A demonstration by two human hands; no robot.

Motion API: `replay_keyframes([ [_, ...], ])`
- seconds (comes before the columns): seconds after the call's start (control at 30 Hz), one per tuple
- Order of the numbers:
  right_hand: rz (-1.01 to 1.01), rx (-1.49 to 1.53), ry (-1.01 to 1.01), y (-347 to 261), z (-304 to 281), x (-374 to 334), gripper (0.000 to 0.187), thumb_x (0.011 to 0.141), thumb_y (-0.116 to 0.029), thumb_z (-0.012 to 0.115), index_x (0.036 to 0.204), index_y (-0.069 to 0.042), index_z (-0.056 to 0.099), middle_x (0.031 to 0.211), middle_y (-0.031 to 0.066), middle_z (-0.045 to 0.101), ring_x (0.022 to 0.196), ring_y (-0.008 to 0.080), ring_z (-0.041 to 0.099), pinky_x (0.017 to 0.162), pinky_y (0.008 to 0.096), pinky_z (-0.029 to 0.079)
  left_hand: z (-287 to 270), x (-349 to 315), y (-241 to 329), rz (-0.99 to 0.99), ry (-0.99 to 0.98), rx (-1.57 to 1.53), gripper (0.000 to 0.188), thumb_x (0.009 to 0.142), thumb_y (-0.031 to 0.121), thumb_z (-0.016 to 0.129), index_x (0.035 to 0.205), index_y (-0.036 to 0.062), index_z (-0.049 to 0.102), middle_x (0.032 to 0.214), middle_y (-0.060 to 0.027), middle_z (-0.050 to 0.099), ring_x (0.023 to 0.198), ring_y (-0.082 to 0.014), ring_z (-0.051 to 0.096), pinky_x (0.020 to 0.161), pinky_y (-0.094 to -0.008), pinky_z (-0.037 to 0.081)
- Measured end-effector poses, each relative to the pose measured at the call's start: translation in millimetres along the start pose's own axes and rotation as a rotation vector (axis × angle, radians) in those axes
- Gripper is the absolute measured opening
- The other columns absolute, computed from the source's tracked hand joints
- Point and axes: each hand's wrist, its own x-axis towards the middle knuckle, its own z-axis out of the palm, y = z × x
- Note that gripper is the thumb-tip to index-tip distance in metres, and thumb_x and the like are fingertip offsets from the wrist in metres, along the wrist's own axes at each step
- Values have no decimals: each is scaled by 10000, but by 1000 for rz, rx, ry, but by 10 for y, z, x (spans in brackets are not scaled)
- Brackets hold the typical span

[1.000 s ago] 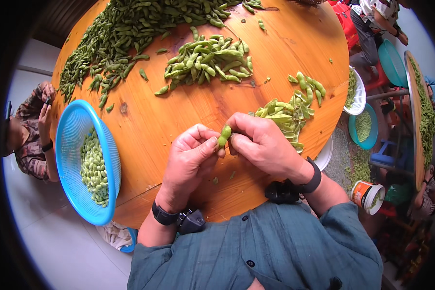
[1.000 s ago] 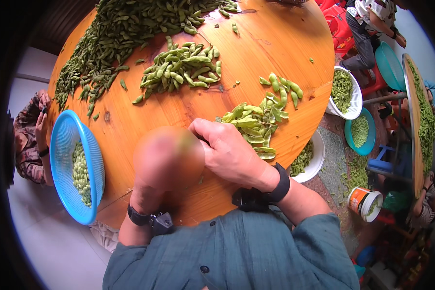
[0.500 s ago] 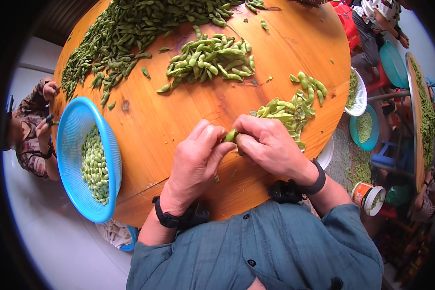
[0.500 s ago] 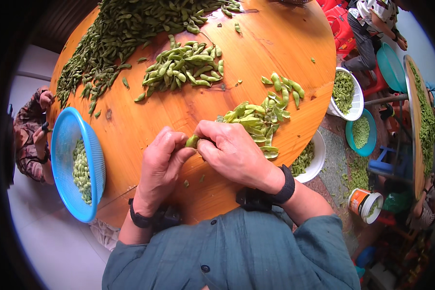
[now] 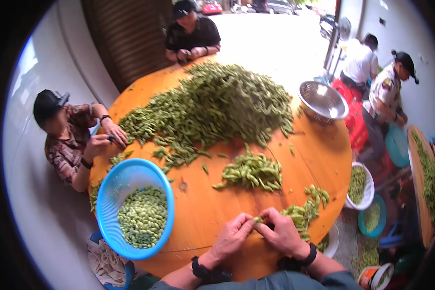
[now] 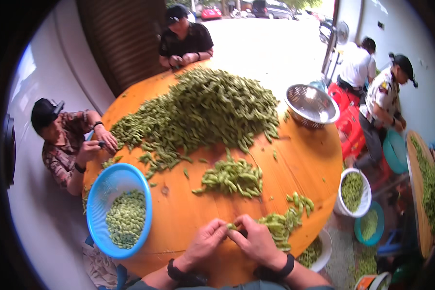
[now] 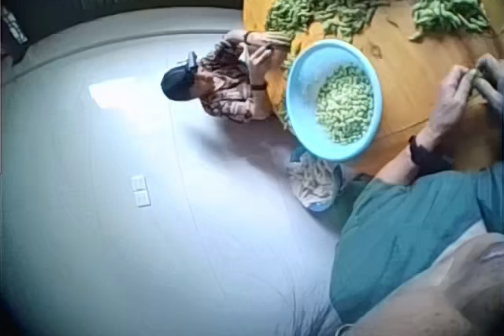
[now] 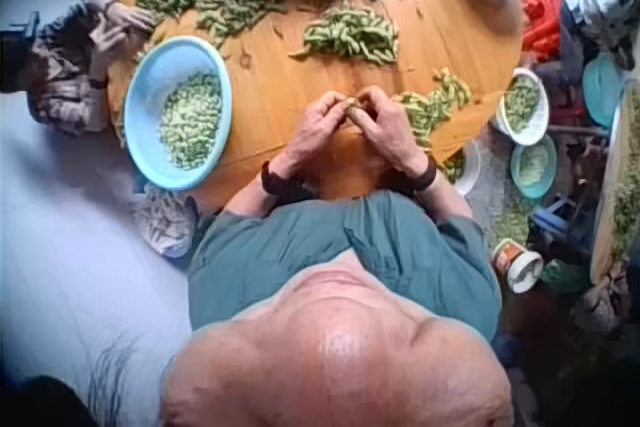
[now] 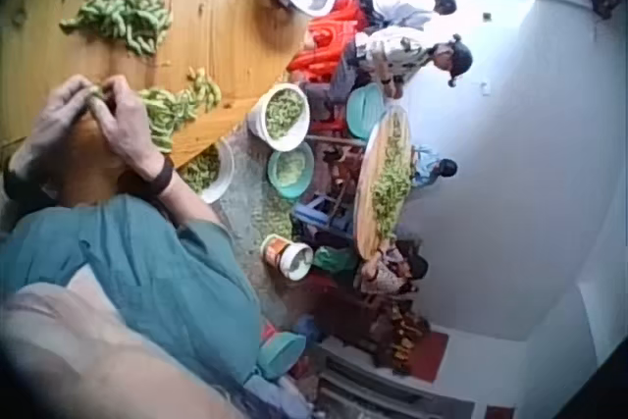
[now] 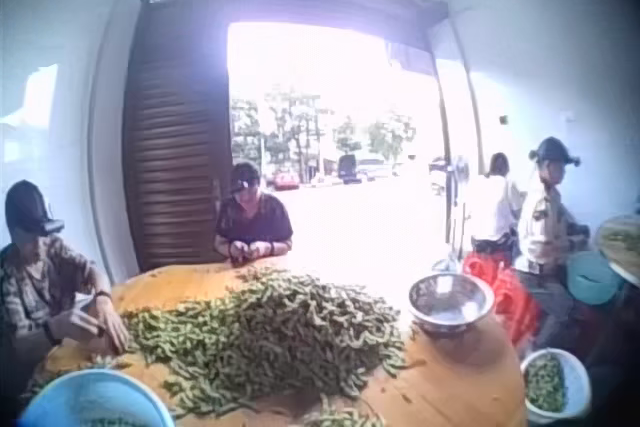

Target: Shelling edamame (soybeans) by hand from their pods and placing them into containers.

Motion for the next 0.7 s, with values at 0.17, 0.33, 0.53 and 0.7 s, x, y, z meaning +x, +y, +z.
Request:
replay_keyframes([
  [0.17, -33, 114, -4, -14, 22, -97, 218, 919, -109, 687, 1107, -1, 662, 778, 89, 696, 646, 113, 633, 592, 263, 507, -113, -49, 147, -281, -192, -381, 205, 1046, 280, 515, 994, 102, 603, 757, 98, 471, 640, -4, 389, 562, -170, 331],
  [0.33, 58, 247, 16, -34, 56, -156, 168, 930, -79, 661, 1070, 11, 687, 766, 26, 682, 645, 51, 584, 582, 213, 482, -167, -66, 59, -386, -336, -604, 231, 1045, 329, 502, 966, 123, 572, 695, 87, 440, 564, -23, 376, 492, -195, 315],
  [0.53, 25, 209, 56, -12, 176, -97, 151, 920, -80, 661, 1034, 18, 679, 752, 21, 670, 635, 40, 571, 571, 206, 471, -136, -23, -169, -337, -310, -745, 248, 1058, 332, 466, 965, 118, 551, 670, 55, 439, 522, -40, 339, 447, -189, 267],
  [0.7, -5, 124, 45, -90, 186, -64, 186, 952, -124, 613, 1052, 22, 669, 782, 71, 695, 744, 104, 673, 675, 246, 537, -66, -45, -101, -285, -152, -636, 248, 1062, 320, 456, 961, 115, 552, 667, 49, 455, 509, -46, 372, 431, -193, 285],
])
